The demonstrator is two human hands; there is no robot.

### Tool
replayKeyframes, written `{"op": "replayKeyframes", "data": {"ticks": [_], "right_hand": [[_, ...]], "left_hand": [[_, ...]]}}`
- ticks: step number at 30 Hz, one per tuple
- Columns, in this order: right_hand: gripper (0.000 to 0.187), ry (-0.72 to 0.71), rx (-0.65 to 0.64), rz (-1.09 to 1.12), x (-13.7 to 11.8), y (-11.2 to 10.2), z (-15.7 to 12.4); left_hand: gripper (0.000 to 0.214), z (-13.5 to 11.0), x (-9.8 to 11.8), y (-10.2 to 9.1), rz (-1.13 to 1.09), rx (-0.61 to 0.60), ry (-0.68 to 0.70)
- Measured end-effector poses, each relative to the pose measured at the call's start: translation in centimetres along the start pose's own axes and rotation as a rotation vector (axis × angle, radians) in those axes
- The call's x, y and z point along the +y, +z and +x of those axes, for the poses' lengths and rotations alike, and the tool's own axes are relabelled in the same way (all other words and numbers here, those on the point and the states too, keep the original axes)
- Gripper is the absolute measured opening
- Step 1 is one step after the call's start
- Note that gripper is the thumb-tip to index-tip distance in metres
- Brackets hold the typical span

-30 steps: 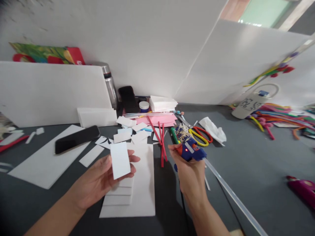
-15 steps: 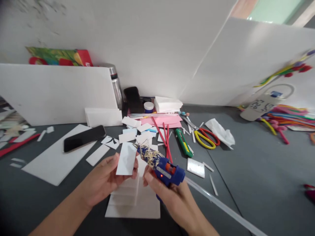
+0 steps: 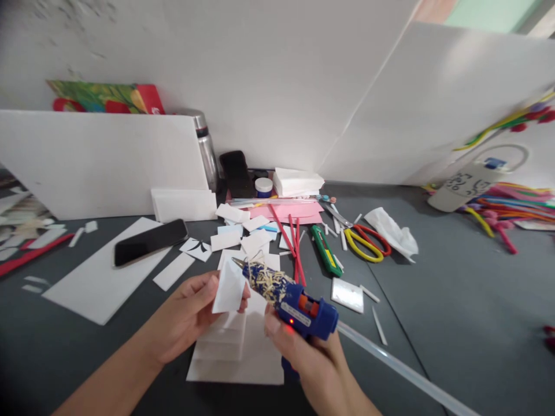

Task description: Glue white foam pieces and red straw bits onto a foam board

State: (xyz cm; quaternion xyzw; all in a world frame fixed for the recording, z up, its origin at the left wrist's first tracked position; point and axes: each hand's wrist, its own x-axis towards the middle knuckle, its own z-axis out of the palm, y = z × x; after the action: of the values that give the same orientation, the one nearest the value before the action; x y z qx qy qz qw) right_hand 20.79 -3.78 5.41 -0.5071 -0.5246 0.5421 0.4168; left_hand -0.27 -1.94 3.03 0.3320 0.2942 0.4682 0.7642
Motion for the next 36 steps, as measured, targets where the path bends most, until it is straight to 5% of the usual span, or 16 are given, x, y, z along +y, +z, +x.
{"op": "replayKeyframes", "data": {"ticks": [36], "right_hand": [[0.032, 0.052, 0.022, 0.016, 0.02, 0.75, -0.76]], "left_hand": [[0.023, 0.11, -0.02, 0.05, -0.197, -0.029, 0.047]]}}
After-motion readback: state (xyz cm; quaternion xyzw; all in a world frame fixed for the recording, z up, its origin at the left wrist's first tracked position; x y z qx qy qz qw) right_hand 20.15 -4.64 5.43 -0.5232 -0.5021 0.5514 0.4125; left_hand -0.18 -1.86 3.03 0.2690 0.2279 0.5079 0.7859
